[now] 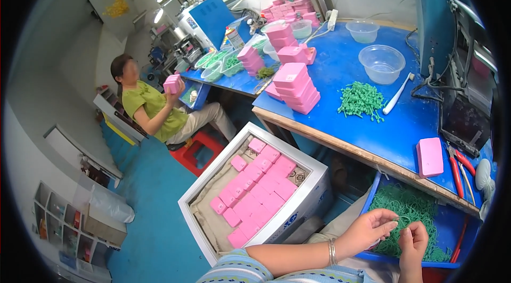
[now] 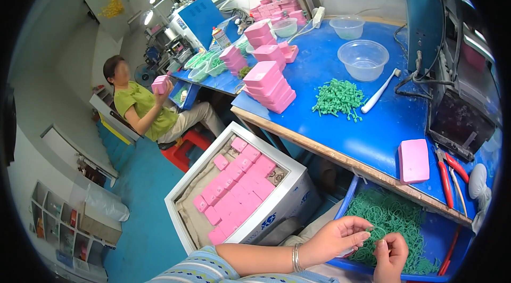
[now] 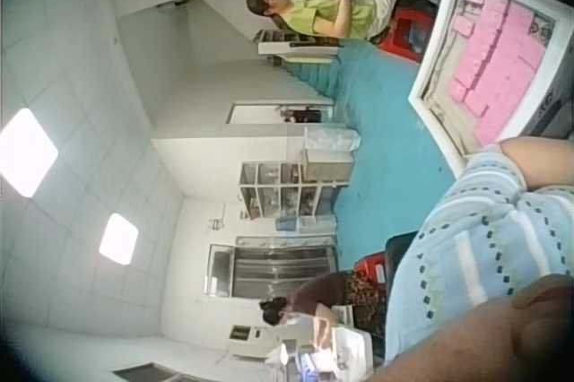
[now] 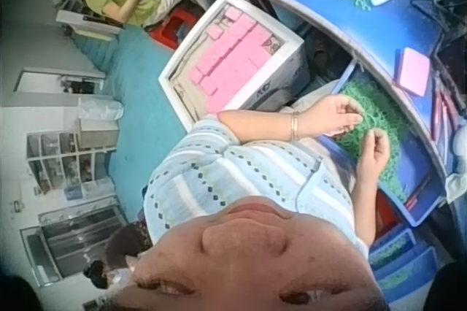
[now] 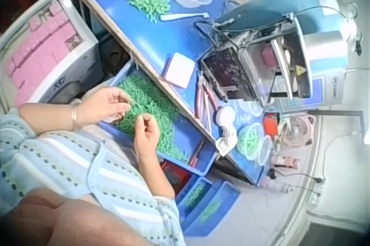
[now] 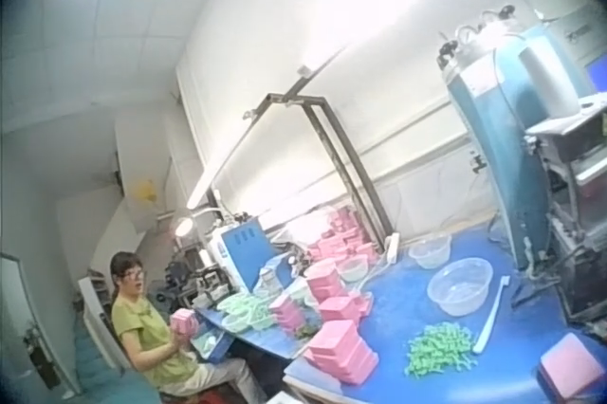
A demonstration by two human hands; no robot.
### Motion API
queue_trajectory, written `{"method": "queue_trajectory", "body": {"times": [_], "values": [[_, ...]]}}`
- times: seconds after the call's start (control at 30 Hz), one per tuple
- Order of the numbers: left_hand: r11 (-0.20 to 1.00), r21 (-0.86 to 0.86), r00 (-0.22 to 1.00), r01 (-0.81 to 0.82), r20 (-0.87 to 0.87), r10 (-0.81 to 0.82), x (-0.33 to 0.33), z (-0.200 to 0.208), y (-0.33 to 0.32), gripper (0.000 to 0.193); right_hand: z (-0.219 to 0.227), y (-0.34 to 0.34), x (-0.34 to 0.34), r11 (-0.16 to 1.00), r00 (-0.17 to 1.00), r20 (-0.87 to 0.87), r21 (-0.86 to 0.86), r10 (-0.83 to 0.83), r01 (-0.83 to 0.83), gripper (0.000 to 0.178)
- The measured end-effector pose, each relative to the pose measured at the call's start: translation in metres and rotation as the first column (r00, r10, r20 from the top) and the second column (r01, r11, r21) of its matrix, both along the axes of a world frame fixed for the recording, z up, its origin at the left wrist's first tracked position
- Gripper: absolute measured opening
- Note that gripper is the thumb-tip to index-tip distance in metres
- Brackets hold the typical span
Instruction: The recorder is cleaning and preparing pink rubber jewelry molds by removing excess green wax filler and using a brush.
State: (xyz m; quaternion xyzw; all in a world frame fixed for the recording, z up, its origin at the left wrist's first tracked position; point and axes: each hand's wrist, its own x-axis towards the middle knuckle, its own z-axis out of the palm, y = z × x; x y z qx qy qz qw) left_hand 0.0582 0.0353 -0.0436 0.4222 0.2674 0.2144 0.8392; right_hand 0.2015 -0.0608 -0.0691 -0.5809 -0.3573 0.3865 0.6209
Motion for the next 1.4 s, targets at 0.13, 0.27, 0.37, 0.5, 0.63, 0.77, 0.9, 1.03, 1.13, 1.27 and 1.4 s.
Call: {"method": "queue_trajectory", "body": {"times": [0.13, 0.27, 0.37, 0.5, 0.63, 0.77, 0.9, 1.03, 1.13, 1.27, 1.4], "values": [[1.0, 0.001, 1.0, 0.0, 0.01, 0.0, -0.0003, -0.0016, 0.0001, 0.024, 0.0004, 0.0013, -0.0002, 1.0, 1.0, -0.008, 0.001, 0.0, 0.0, 0.018], [1.0, 0.005, 1.0, 0.007, 0.0, -0.007, 0.0001, -0.0002, 0.0004, 0.024, -0.0031, 0.0021, -0.0011, 1.0, 0.997, 0.073, 0.023, -0.011, 0.01, 0.018], [1.0, 0.014, 1.0, 0.004, -0.004, -0.004, 0.0, -0.0016, 0.001, 0.025, -0.0011, 0.0028, 0.0001, 1.0, 1.0, 0.017, 0.012, -0.008, 0.008, 0.017], [1.0, 0.013, 1.0, 0.012, -0.012, -0.012, -0.0002, -0.0014, 0.0008, 0.025, -0.0018, 0.0024, 0.0008, 1.0, 1.0, 0.009, 0.008, 0.013, -0.013, 0.016], [1.0, 0.007, 1.0, 0.016, 0.003, -0.016, -0.0004, -0.002, 0.0009, 0.025, -0.0028, 0.0022, 0.0009, 1.0, 1.0, -0.019, 0.023, 0.014, -0.013, 0.016], [1.0, 0.004, 1.0, 0.013, -0.006, -0.013, -0.0001, 0.0004, 0.0008, 0.025, -0.0038, 0.0023, 0.0014, 0.998, 0.998, -0.039, 0.05, 0.042, -0.04, 0.015], [1.0, -0.003, 1.0, 0.016, -0.007, -0.016, -0.0004, 0.0012, 0.0007, 0.025, -0.0051, 0.0009, 0.0011, 0.998, 0.997, -0.071, 0.056, 0.031, -0.027, 0.014], [1.0, -0.01, 1.0, 0.011, -0.012, -0.011, -0.0004, 0.0013, 0.0004, 0.025, -0.0045, 0.0006, 0.0004, 0.999, 0.996, -0.086, 0.047, 0.025, -0.021, 0.014], [1.0, 0.008, 1.0, 0.005, -0.004, -0.005, 0.0001, -0.0002, -0.0003, 0.025, -0.0074, -0.0002, 0.0021, 0.998, 0.994, -0.096, 0.054, 0.043, -0.038, 0.016], [1.0, 0.005, 1.0, 0.013, -0.019, -0.013, -0.0025, -0.001, 0.0015, 0.025, -0.0066, 0.0012, 0.0007, 0.998, 0.994, -0.094, 0.044, 0.058, -0.054, 0.017], [1.0, 0.003, 1.0, 0.017, -0.003, -0.017, -0.0016, 0.0011, 0.0004, 0.025, -0.0061, 0.0, 0.0018, 0.997, 0.993, -0.098, 0.048, 0.059, -0.054, 0.017]]}}
